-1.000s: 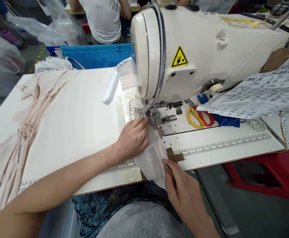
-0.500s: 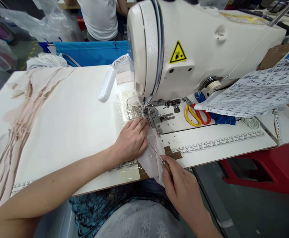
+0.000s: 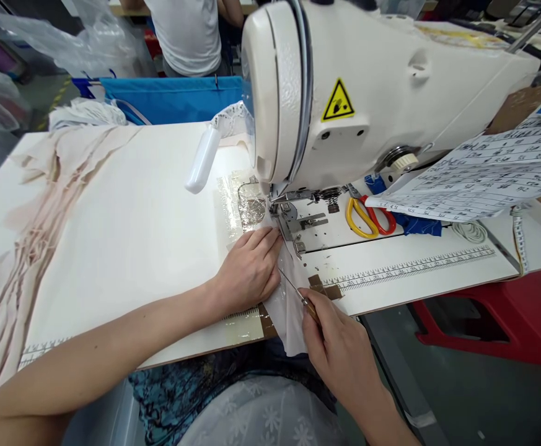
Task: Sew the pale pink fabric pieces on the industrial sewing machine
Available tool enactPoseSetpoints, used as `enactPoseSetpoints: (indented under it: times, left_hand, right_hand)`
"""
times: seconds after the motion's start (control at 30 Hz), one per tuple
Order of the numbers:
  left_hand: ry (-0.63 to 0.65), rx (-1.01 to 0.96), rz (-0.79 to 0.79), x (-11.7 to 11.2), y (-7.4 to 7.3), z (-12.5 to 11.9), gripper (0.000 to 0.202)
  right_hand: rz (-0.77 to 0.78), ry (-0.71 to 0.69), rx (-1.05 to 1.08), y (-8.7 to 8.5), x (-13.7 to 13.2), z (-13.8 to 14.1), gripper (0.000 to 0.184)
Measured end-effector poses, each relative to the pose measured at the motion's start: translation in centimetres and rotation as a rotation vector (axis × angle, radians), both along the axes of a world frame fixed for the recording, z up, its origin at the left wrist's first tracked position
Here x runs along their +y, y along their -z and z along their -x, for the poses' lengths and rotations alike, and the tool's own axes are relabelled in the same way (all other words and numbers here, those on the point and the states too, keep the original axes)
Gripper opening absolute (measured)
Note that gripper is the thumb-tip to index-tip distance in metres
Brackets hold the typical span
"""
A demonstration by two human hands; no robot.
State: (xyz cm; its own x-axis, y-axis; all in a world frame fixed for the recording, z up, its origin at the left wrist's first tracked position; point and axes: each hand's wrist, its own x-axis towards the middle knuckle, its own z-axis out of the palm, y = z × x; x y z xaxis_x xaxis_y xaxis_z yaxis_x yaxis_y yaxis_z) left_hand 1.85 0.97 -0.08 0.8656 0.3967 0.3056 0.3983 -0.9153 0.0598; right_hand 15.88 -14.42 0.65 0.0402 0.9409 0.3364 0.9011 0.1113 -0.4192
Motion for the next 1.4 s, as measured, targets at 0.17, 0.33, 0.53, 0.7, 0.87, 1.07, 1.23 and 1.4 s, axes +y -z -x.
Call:
enactPoseSetpoints:
  times: [0.17, 0.33, 0.53, 0.7, 0.87, 1.07, 1.23, 1.4]
  left_hand:
    - [0.016, -0.011, 0.011, -0.1, -0.2, 0.0, 0.046]
    - [-0.012, 0.001, 0.000, 0.3, 0.0, 0.0, 0.046]
    - [-0.063, 0.032, -0.014, 0.9, -0.2, -0.1, 0.046]
    - [-0.140, 0.114, -0.011, 1.7, -0.9, -0.1, 0.043]
    - [-0.144, 0.121, -0.058, 2.7, -1.0, 0.1, 0.039]
    - [-0.040, 0.028, -0.033, 1.7, -0.8, 0.1, 0.038]
    - [-0.041, 0.025, -0.033, 0.5, -0.3, -0.2, 0.039]
    - [-0.026, 0.055, -0.050, 0.4, -0.3, -0.2, 0.040]
  right_hand:
    - [-0.001, 0.003, -0.013, 0.0, 0.3, 0.0, 0.027]
    - [0.006, 0.006, 0.004, 0.0, 0.8, 0.0, 0.027]
    - [0.007, 0.015, -0.007, -0.2, 1.8, 0.1, 0.026]
    - [0.009, 0.032, 0.003, -0.3, 2.7, 0.3, 0.027]
    - [0.077, 0.041, 0.072, -0.2, 2.2, 0.7, 0.027]
    - [0.067, 0.046, 0.078, 0.0, 1.9, 0.7, 0.026]
    - [0.055, 0.034, 0.061, -0.1, 1.9, 0.6, 0.025]
    - [0.016, 0.059, 0.074, -0.2, 1.2, 0.1, 0.025]
